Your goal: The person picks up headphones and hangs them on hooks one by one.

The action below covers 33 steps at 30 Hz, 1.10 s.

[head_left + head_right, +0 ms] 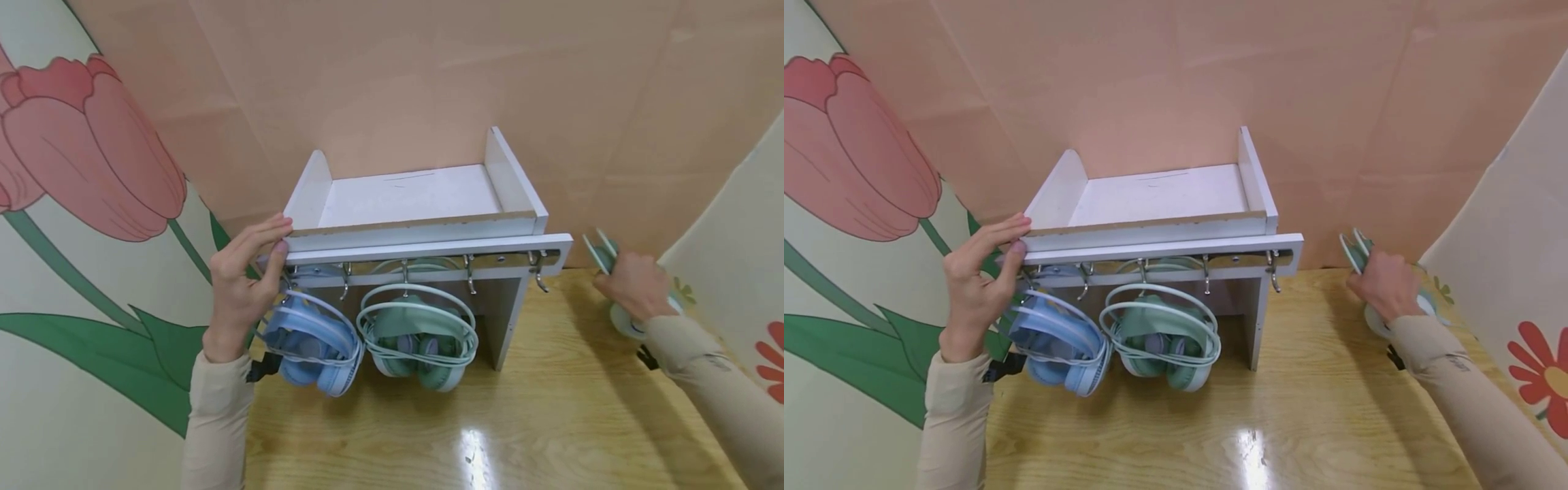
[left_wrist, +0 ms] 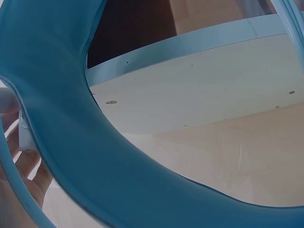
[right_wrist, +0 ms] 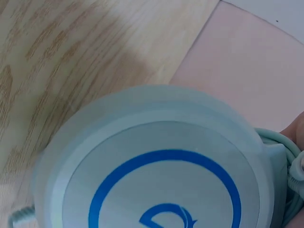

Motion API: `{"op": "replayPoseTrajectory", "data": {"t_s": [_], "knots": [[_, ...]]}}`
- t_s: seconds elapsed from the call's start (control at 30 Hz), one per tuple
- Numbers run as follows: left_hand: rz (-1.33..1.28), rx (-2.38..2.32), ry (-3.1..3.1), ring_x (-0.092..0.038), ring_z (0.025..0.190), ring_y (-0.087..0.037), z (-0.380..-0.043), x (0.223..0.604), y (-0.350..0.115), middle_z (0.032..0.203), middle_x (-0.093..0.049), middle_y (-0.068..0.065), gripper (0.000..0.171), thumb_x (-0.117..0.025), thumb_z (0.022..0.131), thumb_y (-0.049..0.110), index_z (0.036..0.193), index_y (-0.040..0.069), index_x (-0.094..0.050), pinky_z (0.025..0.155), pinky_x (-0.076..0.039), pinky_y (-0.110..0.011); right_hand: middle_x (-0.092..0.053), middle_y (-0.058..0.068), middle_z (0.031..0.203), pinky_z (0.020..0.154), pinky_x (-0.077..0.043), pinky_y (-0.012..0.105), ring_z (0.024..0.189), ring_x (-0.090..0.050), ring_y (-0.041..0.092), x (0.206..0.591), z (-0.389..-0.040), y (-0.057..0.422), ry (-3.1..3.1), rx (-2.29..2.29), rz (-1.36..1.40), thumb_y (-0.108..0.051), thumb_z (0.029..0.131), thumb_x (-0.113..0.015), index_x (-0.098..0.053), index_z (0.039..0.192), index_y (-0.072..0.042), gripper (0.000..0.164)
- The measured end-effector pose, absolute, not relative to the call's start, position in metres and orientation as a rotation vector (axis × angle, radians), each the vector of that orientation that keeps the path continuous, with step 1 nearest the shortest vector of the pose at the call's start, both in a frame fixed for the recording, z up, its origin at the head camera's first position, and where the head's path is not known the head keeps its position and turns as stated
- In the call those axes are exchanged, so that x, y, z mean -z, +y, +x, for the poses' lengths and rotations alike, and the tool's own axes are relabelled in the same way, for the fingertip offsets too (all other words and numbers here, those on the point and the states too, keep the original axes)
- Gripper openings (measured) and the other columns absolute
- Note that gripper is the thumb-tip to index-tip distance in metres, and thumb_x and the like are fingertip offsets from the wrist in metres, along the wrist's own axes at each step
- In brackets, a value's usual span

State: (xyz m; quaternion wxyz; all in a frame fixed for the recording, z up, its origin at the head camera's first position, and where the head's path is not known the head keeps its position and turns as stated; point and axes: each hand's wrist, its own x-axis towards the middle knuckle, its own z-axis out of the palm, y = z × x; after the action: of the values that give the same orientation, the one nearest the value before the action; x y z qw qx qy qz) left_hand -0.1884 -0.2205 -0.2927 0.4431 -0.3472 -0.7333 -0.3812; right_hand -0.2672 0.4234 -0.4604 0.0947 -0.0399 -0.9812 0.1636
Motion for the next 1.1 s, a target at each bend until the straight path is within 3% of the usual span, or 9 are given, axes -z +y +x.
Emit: {"op": "replayPoseTrajectory", "data": {"t_s": [0.27,0.57,0.83,1.1], "knots": [[-0.863,0.943,-1.821,-0.072,0.123,-0.041,-0.188,0.292,-0.220,0.120,-0.078,-0.021,0.025,-0.068,0.095,-0.007,0.117,-0.005,-0.079,0.113,-0.057,-0.036,-0.059,0.024,0.071,0.039,-0.042,0.039,0.056,-0.056,0.034,0.457,-0.260,0.427,-2.859,-0.604,-0.082,-0.025,0.082,-0.074,-0.051,0.102,0.009,0.045],[-0.861,0.938,-1.816,-0.072,0.121,-0.042,-0.188,0.292,-0.220,0.119,-0.078,-0.021,0.024,-0.068,0.095,-0.007,0.116,-0.005,-0.079,0.112,-0.057,-0.036,-0.059,0.025,0.070,0.039,-0.040,0.038,0.055,-0.057,0.036,0.453,-0.254,0.434,-2.778,-0.608,-0.092,-0.023,0.087,-0.066,-0.053,0.096,0.008,0.035],[-0.855,0.948,-1.818,-0.072,0.122,-0.041,-0.189,0.291,-0.220,0.119,-0.078,-0.021,0.024,-0.068,0.095,-0.007,0.116,-0.005,-0.080,0.112,-0.057,-0.036,-0.059,0.029,0.073,0.041,-0.037,0.038,0.061,-0.058,0.045,0.447,-0.252,0.436,-2.744,-0.617,-0.119,-0.025,0.088,-0.067,-0.052,0.101,0.008,0.038],[-0.850,0.945,-1.813,-0.073,0.121,-0.040,-0.189,0.292,-0.220,0.118,-0.079,-0.021,0.023,-0.069,0.094,-0.007,0.115,-0.005,-0.080,0.112,-0.057,-0.035,-0.058,0.030,0.076,0.041,-0.042,0.038,0.060,-0.060,0.043,0.445,-0.248,0.436,-2.713,-0.686,-0.110,-0.021,0.092,-0.065,-0.050,0.106,0.011,0.038]]}}
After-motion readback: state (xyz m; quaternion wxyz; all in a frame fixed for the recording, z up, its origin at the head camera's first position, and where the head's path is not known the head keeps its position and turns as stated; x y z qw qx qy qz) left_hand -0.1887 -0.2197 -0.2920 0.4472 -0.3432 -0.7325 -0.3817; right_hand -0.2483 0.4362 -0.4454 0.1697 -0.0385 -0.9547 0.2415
